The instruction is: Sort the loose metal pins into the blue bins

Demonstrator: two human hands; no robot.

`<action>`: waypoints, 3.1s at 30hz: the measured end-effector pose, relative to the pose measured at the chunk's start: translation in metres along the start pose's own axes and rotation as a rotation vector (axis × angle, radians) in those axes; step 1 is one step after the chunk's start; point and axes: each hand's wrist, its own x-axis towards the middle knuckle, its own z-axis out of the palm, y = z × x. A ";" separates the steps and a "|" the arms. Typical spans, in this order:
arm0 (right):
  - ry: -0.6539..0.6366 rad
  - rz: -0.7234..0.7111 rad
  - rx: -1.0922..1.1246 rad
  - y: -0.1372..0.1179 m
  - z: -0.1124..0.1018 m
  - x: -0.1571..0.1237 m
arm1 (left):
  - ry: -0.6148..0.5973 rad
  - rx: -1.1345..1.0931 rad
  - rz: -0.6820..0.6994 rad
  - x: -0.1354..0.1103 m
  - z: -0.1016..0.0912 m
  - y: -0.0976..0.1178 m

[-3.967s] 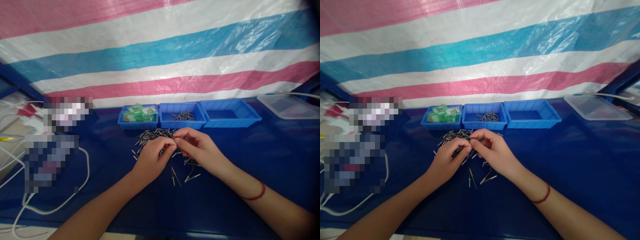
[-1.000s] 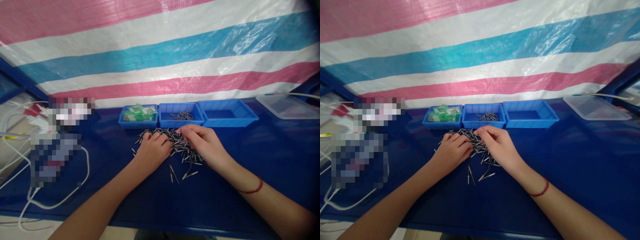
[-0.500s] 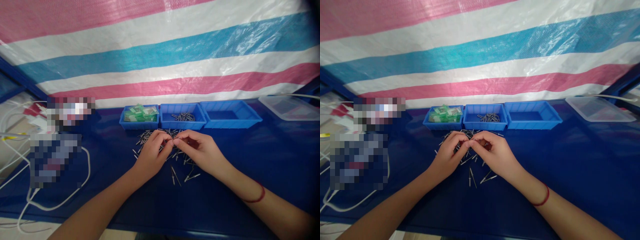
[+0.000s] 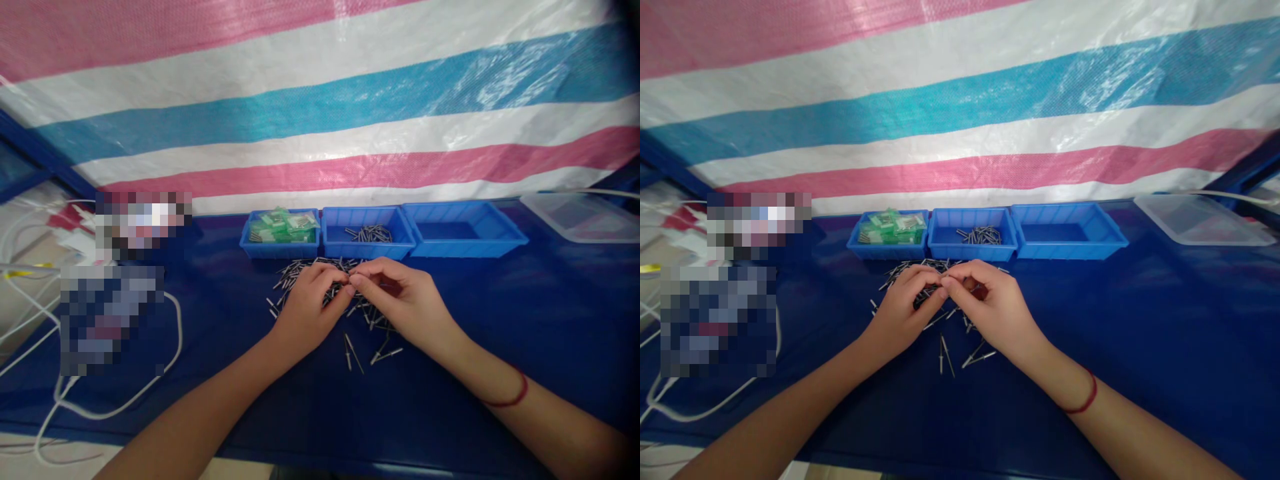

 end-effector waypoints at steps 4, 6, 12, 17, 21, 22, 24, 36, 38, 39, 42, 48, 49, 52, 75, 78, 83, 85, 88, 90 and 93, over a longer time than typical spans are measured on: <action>-0.054 -0.116 -0.113 -0.005 -0.003 0.000 | -0.006 0.034 0.022 0.000 0.000 -0.001; -0.065 -0.156 -0.163 -0.007 -0.005 0.000 | -0.005 0.036 0.031 0.000 -0.002 -0.001; -0.048 -0.209 -0.237 -0.008 -0.009 0.001 | 0.054 0.040 0.026 0.001 -0.009 -0.002; -0.055 -0.235 -0.278 -0.005 -0.010 0.003 | 0.084 0.063 0.041 0.002 -0.014 -0.002; -0.115 -0.213 -0.252 -0.005 -0.008 0.002 | 0.097 0.057 0.050 0.002 -0.016 0.000; -0.128 -0.188 -0.218 -0.005 -0.007 0.003 | 0.095 0.054 0.045 0.002 -0.016 0.000; -0.104 -0.091 -0.121 -0.003 -0.005 0.006 | 0.081 0.052 0.030 0.002 -0.017 0.002; 0.286 0.284 0.410 0.008 -0.019 0.029 | -0.065 0.331 0.081 0.007 -0.034 -0.023; 0.272 0.300 0.411 0.007 -0.018 0.025 | -0.124 0.375 0.107 0.008 -0.036 -0.029; 0.260 0.306 0.407 0.007 -0.016 0.023 | -0.148 0.386 0.115 0.009 -0.037 -0.031; 0.215 0.322 0.394 0.008 -0.012 0.019 | -0.195 0.414 0.122 0.009 -0.034 -0.031; 0.151 0.297 0.349 0.010 -0.007 0.016 | -0.251 0.471 0.155 0.008 -0.029 -0.024; 0.142 0.285 0.335 0.010 -0.007 0.015 | -0.263 0.471 0.157 0.008 -0.030 -0.023; 0.125 0.263 0.300 0.010 -0.009 0.015 | -0.280 0.474 0.146 0.009 -0.031 -0.025; 0.047 0.204 0.126 0.009 -0.005 0.013 | -0.284 0.619 0.145 0.018 -0.016 -0.022; 0.035 0.203 0.119 0.008 -0.005 0.013 | -0.268 0.638 0.156 0.017 -0.016 -0.021; 0.013 0.212 0.106 0.008 -0.006 0.013 | -0.258 0.634 0.152 0.017 -0.016 -0.022; 0.004 0.212 0.097 0.008 -0.007 0.012 | -0.254 0.620 0.134 0.017 -0.017 -0.022; -0.009 0.207 0.091 0.007 -0.007 0.013 | -0.262 0.605 0.121 0.017 -0.019 -0.022; -0.013 0.205 0.088 0.006 -0.007 0.013 | -0.268 0.608 0.120 0.017 -0.020 -0.023; -0.002 0.207 0.085 0.005 -0.006 0.013 | -0.282 0.624 0.128 0.018 -0.020 -0.023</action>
